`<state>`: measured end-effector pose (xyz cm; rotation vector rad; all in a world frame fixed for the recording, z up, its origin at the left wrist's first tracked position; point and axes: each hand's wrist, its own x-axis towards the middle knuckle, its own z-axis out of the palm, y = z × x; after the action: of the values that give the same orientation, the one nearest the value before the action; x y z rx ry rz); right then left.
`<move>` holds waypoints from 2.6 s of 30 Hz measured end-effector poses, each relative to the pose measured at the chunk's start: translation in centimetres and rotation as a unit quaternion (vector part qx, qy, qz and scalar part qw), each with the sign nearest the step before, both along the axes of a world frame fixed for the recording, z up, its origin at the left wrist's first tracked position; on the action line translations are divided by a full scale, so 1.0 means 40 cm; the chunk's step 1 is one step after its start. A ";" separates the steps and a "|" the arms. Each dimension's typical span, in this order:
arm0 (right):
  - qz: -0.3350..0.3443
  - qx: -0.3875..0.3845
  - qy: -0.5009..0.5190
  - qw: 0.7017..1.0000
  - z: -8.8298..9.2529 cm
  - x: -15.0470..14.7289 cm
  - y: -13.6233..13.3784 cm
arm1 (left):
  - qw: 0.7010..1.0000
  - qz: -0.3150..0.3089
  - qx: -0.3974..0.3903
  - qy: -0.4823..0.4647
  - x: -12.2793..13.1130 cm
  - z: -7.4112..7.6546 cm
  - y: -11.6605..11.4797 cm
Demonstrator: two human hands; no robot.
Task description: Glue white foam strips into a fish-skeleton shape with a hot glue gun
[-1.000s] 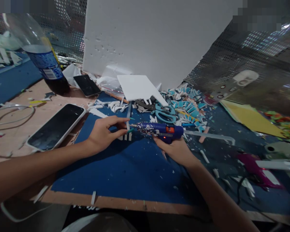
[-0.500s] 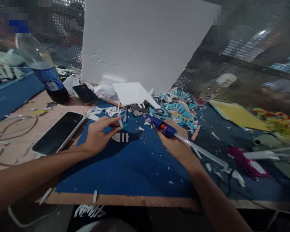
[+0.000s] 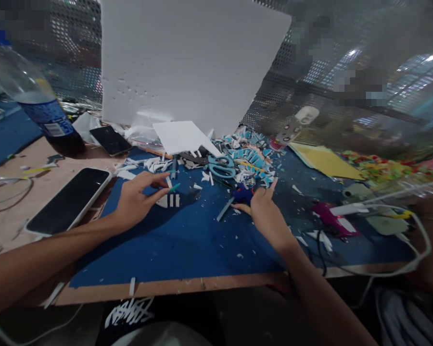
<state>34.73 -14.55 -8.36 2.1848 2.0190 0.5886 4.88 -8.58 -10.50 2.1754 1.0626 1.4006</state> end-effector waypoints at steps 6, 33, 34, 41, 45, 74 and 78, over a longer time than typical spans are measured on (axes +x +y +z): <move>0.030 0.017 -0.009 0.999 -0.036 0.023 0.013 | 0.998 -0.064 0.000 0.015 0.000 0.001 0.003; 0.204 -0.211 0.747 0.597 0.014 -0.273 0.130 | 0.976 -0.188 -0.103 -0.038 0.008 -0.015 0.000; 0.202 -0.212 0.753 0.590 0.014 -0.274 0.128 | 0.976 -0.188 -0.107 -0.034 0.008 -0.015 0.000; 0.183 -0.229 0.764 0.575 0.010 -0.272 0.127 | 0.970 -0.203 -0.131 -0.039 0.010 -0.014 -0.002; 0.185 -0.229 0.763 0.575 0.014 -0.263 0.127 | 0.971 -0.200 -0.125 -0.030 0.013 -0.009 -0.007; 0.235 -0.124 0.494 0.828 -0.015 -0.216 0.167 | 0.917 -0.096 0.219 0.319 0.018 0.010 -0.036; 0.243 -0.114 0.471 0.840 -0.019 -0.215 0.168 | 0.919 -0.111 0.194 0.324 0.018 0.006 -0.034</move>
<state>26.12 -7.82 -9.12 1.9609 2.8984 -0.8872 5.61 -9.93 -10.28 3.0631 0.7152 0.8448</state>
